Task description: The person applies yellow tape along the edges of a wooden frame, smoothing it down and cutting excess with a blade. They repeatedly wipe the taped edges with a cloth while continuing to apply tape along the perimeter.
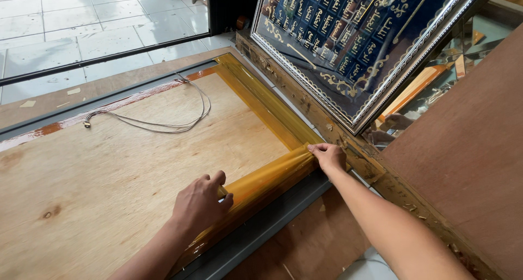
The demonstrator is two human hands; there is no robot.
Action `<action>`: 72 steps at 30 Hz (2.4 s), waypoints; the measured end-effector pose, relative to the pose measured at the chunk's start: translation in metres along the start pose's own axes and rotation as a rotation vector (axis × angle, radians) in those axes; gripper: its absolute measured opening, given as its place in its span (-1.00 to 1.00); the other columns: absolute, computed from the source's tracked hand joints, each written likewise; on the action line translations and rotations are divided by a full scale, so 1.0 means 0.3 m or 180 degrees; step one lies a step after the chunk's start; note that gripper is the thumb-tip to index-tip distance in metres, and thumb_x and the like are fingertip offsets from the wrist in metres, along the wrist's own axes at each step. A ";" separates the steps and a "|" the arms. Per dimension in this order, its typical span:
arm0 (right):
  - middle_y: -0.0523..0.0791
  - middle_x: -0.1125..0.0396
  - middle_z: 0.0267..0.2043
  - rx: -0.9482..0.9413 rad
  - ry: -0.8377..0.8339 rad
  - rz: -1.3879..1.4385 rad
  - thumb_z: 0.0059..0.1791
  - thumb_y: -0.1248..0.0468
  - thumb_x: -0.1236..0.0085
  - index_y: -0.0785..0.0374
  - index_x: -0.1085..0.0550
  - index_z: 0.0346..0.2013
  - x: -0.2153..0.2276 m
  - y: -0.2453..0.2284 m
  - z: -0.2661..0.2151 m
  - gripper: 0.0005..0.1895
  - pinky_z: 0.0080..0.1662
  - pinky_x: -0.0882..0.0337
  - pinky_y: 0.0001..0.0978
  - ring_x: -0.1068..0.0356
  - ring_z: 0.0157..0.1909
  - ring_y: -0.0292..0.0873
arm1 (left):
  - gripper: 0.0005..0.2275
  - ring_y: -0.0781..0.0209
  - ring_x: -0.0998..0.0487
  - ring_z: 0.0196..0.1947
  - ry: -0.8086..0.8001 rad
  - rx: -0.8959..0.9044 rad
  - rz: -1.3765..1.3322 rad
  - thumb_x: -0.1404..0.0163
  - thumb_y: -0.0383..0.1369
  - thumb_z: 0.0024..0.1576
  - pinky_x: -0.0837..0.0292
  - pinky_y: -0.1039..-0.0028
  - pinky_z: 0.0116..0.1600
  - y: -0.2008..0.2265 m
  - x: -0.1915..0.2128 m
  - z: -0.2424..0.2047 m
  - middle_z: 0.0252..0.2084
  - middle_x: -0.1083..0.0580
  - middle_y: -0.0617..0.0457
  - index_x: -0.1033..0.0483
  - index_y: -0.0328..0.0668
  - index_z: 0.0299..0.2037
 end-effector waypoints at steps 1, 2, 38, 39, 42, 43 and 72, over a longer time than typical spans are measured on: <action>-0.18 -0.69 -0.05 -0.0002 0.0000 -0.0001 0.02 -0.24 -0.45 -0.15 -0.79 -0.09 0.000 0.001 -0.005 -0.64 -0.13 -0.51 -0.21 -0.61 0.01 -0.07 | -0.65 -0.18 -0.67 -0.18 -0.0002 -0.0001 0.0000 -0.13 0.08 0.22 -0.54 -0.02 -0.19 0.001 0.000 -0.004 -0.12 -0.57 -0.05 -0.47 0.16 0.03; -0.17 -0.68 -0.06 0.0000 -0.0008 -0.0037 0.03 -0.24 -0.45 -0.15 -0.79 -0.08 0.001 -0.001 -0.007 -0.64 -0.14 -0.53 -0.19 -0.61 0.00 -0.06 | -0.66 -0.15 -0.66 -0.20 -0.0009 -0.0006 0.0007 -0.13 0.08 0.23 -0.54 0.01 -0.21 0.002 0.002 -0.005 -0.12 -0.58 -0.05 -0.47 0.15 0.04; -0.20 -0.68 -0.08 -0.0004 0.0305 0.0265 0.09 -0.17 -0.42 -0.11 -0.78 -0.10 -0.030 -0.007 -0.056 -0.71 -0.18 -0.52 -0.15 -0.61 -0.03 -0.06 | -0.68 -0.15 -0.62 -0.10 0.0208 -0.0293 0.0364 -0.15 0.01 0.26 -0.59 -0.02 -0.22 0.001 -0.049 -0.008 -0.16 -0.55 -0.05 -0.45 0.06 0.01; -0.19 -0.68 -0.07 0.0026 0.0304 0.0262 0.10 -0.16 -0.42 -0.08 -0.78 -0.09 -0.026 -0.011 -0.065 -0.70 -0.18 -0.54 -0.15 -0.62 -0.03 -0.07 | -0.67 -0.12 -0.62 -0.10 0.0191 -0.0295 0.0366 -0.15 0.00 0.26 -0.60 0.00 -0.22 0.001 -0.051 -0.009 -0.16 -0.55 -0.04 -0.44 0.06 0.02; -0.18 -0.67 -0.09 0.0031 0.0313 0.0100 0.11 -0.22 -0.37 -0.11 -0.77 -0.10 -0.026 -0.010 -0.067 -0.66 -0.24 -0.51 -0.09 -0.61 -0.05 -0.04 | -0.68 -0.13 -0.61 -0.10 0.0182 -0.0270 0.0346 -0.13 0.00 0.27 -0.58 0.00 -0.23 0.003 -0.053 -0.008 -0.17 -0.54 -0.04 -0.44 0.04 0.02; -0.18 -0.67 -0.09 0.0033 0.0315 0.0098 0.11 -0.22 -0.37 -0.11 -0.77 -0.10 -0.026 -0.005 -0.071 -0.66 -0.24 -0.51 -0.09 -0.61 -0.05 -0.04 | -0.68 -0.13 -0.61 -0.10 0.0185 -0.0270 0.0343 -0.13 0.00 0.27 -0.58 0.00 -0.23 0.007 -0.047 -0.012 -0.17 -0.54 -0.04 -0.44 0.04 0.02; -0.36 -0.14 0.75 0.1415 0.0166 -0.0691 0.13 -0.26 0.60 -0.43 -0.45 0.50 -0.125 0.094 -0.043 -0.22 0.43 -0.07 0.24 -0.08 0.67 -0.09 | -0.70 -0.16 -0.60 -0.05 -0.0047 -0.0124 0.0304 -0.04 -0.02 0.32 -0.58 0.02 -0.18 0.024 -0.025 -0.013 -0.12 -0.56 -0.09 -0.41 0.04 0.07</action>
Point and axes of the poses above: each hand's wrist, its own z-axis towards the middle knuckle, its own x-axis out of the back of the hand, y = z × x, the point moved 2 cm from there along z, towards the middle knuckle
